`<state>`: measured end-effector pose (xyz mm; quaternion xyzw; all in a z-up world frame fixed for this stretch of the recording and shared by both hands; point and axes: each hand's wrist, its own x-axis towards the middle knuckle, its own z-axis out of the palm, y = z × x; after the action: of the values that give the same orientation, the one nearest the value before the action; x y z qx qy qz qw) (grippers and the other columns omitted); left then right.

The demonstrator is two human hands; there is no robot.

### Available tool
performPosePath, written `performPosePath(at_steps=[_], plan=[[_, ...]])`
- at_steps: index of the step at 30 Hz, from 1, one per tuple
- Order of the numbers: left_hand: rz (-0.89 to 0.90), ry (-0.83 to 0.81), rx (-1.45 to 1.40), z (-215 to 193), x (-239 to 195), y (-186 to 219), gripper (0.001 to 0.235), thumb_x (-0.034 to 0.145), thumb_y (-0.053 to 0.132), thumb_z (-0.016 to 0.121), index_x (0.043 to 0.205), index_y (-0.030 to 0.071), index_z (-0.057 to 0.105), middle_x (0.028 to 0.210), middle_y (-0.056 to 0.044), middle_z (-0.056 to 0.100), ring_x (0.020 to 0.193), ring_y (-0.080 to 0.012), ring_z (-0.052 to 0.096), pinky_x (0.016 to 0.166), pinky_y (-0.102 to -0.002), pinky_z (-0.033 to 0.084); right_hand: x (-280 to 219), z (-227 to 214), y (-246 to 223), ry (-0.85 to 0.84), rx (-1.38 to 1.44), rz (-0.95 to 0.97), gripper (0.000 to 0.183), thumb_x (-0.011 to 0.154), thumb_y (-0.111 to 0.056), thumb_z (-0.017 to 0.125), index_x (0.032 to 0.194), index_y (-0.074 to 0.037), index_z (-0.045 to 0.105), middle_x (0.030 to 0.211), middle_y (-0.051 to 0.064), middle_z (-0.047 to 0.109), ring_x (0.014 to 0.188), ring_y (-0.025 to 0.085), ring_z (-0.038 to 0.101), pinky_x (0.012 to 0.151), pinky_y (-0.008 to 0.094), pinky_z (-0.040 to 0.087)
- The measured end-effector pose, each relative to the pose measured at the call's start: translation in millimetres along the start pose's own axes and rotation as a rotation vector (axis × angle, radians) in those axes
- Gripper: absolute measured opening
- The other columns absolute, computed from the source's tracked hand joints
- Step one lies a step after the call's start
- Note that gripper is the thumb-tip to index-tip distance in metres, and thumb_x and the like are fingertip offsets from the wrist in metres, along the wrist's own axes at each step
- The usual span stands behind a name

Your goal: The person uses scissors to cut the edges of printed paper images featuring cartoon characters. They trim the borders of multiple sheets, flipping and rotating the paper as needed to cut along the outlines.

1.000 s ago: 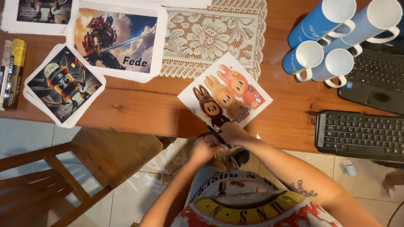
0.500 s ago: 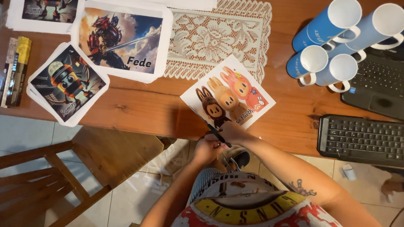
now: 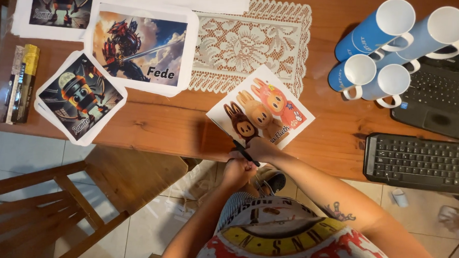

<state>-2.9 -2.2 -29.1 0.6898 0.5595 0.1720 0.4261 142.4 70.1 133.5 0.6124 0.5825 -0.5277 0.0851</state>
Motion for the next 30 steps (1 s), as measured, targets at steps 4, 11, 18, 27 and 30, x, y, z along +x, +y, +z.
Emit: performPosePath(at_steps=[4,11,18,27,30], plan=[[0.001,-0.019,-0.071,-13,-4,18,0.048,0.085,0.03,0.07,0.043,0.016,0.051,0.037,0.002,0.054,0.045,-0.023,0.061,0.049,-0.031,0.051,25,15,17,0.01,-0.03,-0.003,0.04,0.091,-0.03,0.054,0.108,-0.003,0.078,0.104,0.025,0.076,0.109,0.044,0.07,0.088,0.049,0.059],[0.074,0.036,0.003,4,-6,-1,0.046,0.08,0.027,0.075,0.044,0.014,0.049,0.041,-0.01,0.051,0.048,-0.0353,0.06,0.048,-0.038,0.05,14,4,-3,0.01,0.018,0.006,0.038,0.088,-0.034,0.058,0.099,-0.006,0.08,0.093,0.021,0.076,0.097,0.039,0.072,0.081,0.044,0.059],[0.024,0.0,0.03,13,-11,-15,0.023,0.078,0.032,0.075,0.067,0.014,0.066,0.055,-0.005,0.066,0.068,-0.0323,0.072,0.066,-0.044,0.058,19,1,-5,0.026,0.004,-0.05,0.034,0.086,-0.031,0.057,0.078,-0.007,0.079,0.07,0.014,0.074,0.074,0.033,0.075,0.066,0.041,0.059],[0.023,0.016,0.098,18,-12,-25,0.022,0.075,0.038,0.075,0.06,0.024,0.068,0.052,0.002,0.065,0.061,-0.0217,0.072,0.057,-0.033,0.056,34,0,-6,-0.003,0.099,-0.08,0.046,0.084,-0.043,0.062,0.06,-0.004,0.066,0.05,0.01,0.061,0.045,0.022,0.059,0.045,0.03,0.047],[0.077,0.102,0.119,25,-10,-29,0.017,0.074,0.033,0.076,0.064,0.02,0.069,0.051,0.0,0.064,0.06,-0.0247,0.071,0.055,-0.033,0.056,44,0,-3,0.005,0.086,-0.059,0.045,0.079,-0.045,0.067,0.055,-0.008,0.064,0.045,0.008,0.058,0.041,0.019,0.055,0.042,0.027,0.044]])
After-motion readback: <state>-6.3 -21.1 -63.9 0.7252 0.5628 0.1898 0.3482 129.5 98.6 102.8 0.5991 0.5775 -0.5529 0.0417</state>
